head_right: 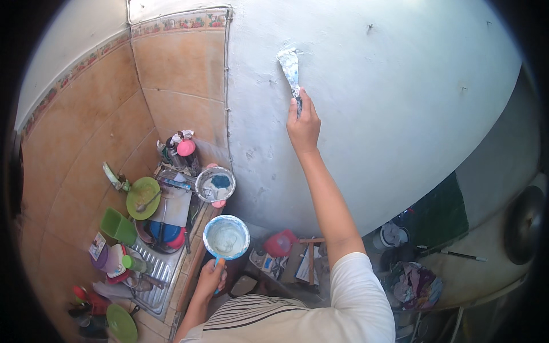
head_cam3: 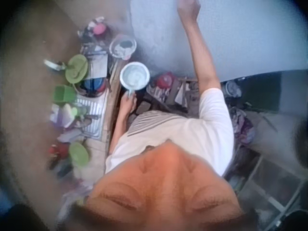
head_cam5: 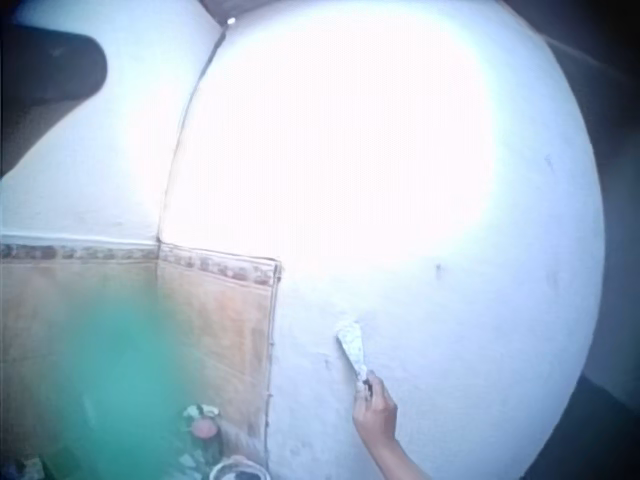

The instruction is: The person mixes white patching compound in a scoop and applies it to a wall using a putty knife to fill holes.

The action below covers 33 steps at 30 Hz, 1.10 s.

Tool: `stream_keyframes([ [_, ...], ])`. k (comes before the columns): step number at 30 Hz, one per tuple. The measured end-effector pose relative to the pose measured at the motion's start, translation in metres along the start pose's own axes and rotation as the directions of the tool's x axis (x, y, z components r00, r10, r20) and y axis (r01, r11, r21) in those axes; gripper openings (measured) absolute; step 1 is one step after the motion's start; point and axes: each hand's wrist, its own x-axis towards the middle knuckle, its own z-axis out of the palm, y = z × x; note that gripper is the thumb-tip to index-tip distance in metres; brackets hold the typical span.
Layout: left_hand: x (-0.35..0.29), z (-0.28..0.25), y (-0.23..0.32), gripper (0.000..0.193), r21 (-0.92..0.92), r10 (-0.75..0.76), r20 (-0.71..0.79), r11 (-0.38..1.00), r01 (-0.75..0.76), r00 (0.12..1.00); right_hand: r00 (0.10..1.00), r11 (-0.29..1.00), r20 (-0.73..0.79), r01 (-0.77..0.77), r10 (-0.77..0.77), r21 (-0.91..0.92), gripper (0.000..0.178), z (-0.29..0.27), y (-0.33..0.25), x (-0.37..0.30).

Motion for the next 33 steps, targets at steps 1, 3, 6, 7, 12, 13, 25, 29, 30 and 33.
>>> stream_keyframes([
  [1, -0.001, 0.001, 0.002, 0.03, 0.001, 0.003, 0.004, 1.0, -0.003, 1.0, 1.0, 1.0, 0.005, 0.007, -0.007, -0.001, 0.035, 0.003, -0.008, 0.01],
  [3, -0.002, 0.004, 0.005, 0.032, -0.004, 0.01, 0.012, 1.0, -0.01, 1.0, 1.0, 1.0, 0.025, -0.005, 0.006, -0.027, 0.035, 0.008, -0.013, 0.025],
  [6, -0.001, 0.005, 0.005, 0.029, -0.036, 0.001, 0.007, 0.999, -0.001, 1.0, 0.997, 0.996, 0.047, -0.052, 0.055, -0.068, 0.035, 0.008, -0.012, 0.02],
  [7, -0.002, 0.005, 0.005, 0.028, -0.037, -0.005, 0.006, 0.999, 0.005, 1.0, 0.996, 0.994, 0.052, -0.071, 0.076, -0.082, 0.035, 0.007, -0.011, 0.013],
  [12, -0.005, 0.004, -0.002, 0.027, -0.057, -0.017, 0.001, 0.998, 0.017, 1.0, 0.982, 0.987, 0.115, -0.143, 0.15, -0.072, 0.035, -0.012, 0.015, -0.043],
  [13, -0.005, 0.002, -0.003, 0.027, -0.055, -0.014, 0.0, 0.998, 0.014, 1.0, 0.98, 0.987, 0.121, -0.151, 0.157, -0.061, 0.035, -0.017, 0.02, -0.051],
  [25, -0.014, -0.001, -0.002, 0.027, -0.027, 0.013, -0.039, 1.0, -0.014, 0.999, 0.934, 0.954, 0.222, -0.296, 0.279, 0.047, 0.034, -0.047, 0.039, -0.062],
  [29, -0.017, 0.002, -0.005, 0.026, -0.042, 0.004, -0.046, 0.999, -0.006, 0.999, 0.981, 0.994, 0.168, -0.106, 0.099, 0.034, 0.034, -0.035, 0.053, -0.064],
  [30, -0.017, 0.002, -0.005, 0.026, -0.043, 0.003, -0.048, 0.999, -0.005, 0.999, 0.985, 0.997, 0.163, -0.07, 0.065, 0.023, 0.034, -0.031, 0.056, -0.062],
  [33, -0.019, 0.0, -0.008, 0.025, -0.054, 0.005, -0.059, 0.999, -0.008, 0.998, 0.986, 1.0, 0.168, 0.003, -0.003, -0.002, 0.033, -0.022, 0.056, -0.055],
])
